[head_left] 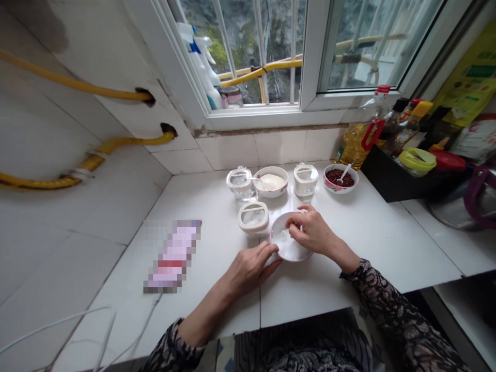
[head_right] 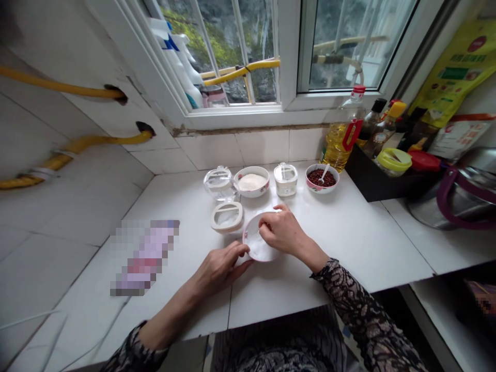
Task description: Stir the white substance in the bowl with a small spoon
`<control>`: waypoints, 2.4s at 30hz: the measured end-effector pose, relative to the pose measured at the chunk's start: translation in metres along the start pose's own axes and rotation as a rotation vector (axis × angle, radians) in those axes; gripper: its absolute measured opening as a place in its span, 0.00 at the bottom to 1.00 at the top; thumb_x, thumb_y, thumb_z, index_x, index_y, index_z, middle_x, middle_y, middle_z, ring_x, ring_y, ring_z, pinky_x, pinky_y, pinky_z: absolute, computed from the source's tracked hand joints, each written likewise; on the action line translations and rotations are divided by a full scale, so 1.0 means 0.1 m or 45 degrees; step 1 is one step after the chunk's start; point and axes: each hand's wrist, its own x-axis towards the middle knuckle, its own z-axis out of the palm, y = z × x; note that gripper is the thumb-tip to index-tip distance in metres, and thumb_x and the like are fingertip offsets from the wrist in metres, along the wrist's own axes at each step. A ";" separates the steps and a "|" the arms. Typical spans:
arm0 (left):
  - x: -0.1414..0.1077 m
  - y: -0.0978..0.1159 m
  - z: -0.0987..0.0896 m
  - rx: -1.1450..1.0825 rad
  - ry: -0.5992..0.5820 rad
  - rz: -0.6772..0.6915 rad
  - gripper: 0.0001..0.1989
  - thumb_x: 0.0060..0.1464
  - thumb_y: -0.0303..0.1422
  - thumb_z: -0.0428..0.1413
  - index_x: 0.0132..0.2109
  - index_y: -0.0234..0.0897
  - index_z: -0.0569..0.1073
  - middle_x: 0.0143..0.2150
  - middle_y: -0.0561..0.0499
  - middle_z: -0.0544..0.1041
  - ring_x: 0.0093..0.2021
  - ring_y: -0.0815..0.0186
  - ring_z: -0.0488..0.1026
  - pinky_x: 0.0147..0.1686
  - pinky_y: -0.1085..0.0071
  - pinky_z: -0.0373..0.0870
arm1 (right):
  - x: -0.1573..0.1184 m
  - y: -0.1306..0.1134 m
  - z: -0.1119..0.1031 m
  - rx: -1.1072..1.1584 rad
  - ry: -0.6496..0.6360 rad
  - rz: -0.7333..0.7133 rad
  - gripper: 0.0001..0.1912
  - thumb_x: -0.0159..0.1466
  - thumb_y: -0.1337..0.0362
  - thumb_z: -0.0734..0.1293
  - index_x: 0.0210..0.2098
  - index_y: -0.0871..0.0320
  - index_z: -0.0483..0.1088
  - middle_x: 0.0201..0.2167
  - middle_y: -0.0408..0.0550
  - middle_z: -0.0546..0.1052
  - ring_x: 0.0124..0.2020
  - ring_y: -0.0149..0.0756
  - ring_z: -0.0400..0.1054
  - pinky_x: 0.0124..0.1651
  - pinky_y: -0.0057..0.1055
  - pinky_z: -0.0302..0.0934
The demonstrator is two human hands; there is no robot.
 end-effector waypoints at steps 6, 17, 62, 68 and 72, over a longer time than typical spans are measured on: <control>-0.01 -0.01 0.01 0.003 -0.011 0.002 0.07 0.68 0.34 0.48 0.48 0.35 0.65 0.30 0.53 0.72 0.21 0.71 0.67 0.20 0.75 0.64 | 0.00 -0.06 0.04 0.157 0.009 0.006 0.12 0.58 0.75 0.61 0.24 0.57 0.73 0.21 0.41 0.78 0.26 0.31 0.70 0.55 0.38 0.60; -0.02 -0.02 0.02 0.011 -0.006 0.011 0.07 0.68 0.33 0.49 0.48 0.34 0.65 0.32 0.52 0.73 0.22 0.70 0.69 0.20 0.75 0.66 | 0.02 -0.09 -0.08 0.704 0.079 0.503 0.10 0.55 0.69 0.61 0.25 0.59 0.74 0.19 0.44 0.78 0.23 0.32 0.71 0.31 0.28 0.65; 0.03 0.00 -0.02 0.069 -0.013 0.054 0.06 0.67 0.30 0.48 0.45 0.35 0.69 0.33 0.50 0.74 0.26 0.70 0.71 0.20 0.76 0.67 | 0.10 0.10 -0.52 0.410 0.126 0.142 0.08 0.68 0.62 0.61 0.37 0.57 0.70 0.27 0.44 0.76 0.30 0.34 0.71 0.37 0.31 0.65; 0.02 -0.04 -0.04 -0.015 0.001 0.032 0.08 0.67 0.30 0.46 0.44 0.36 0.69 0.32 0.51 0.71 0.26 0.71 0.68 0.22 0.76 0.68 | 0.08 0.22 -0.44 0.336 0.086 0.105 0.08 0.68 0.63 0.60 0.35 0.57 0.69 0.26 0.43 0.74 0.29 0.32 0.69 0.35 0.29 0.63; 0.02 -0.05 -0.05 -0.029 0.038 -0.026 0.07 0.66 0.28 0.47 0.42 0.37 0.70 0.33 0.51 0.71 0.26 0.71 0.68 0.23 0.77 0.68 | 0.04 0.28 -0.37 0.387 0.104 0.127 0.09 0.68 0.63 0.60 0.35 0.57 0.69 0.26 0.43 0.75 0.29 0.32 0.70 0.35 0.29 0.63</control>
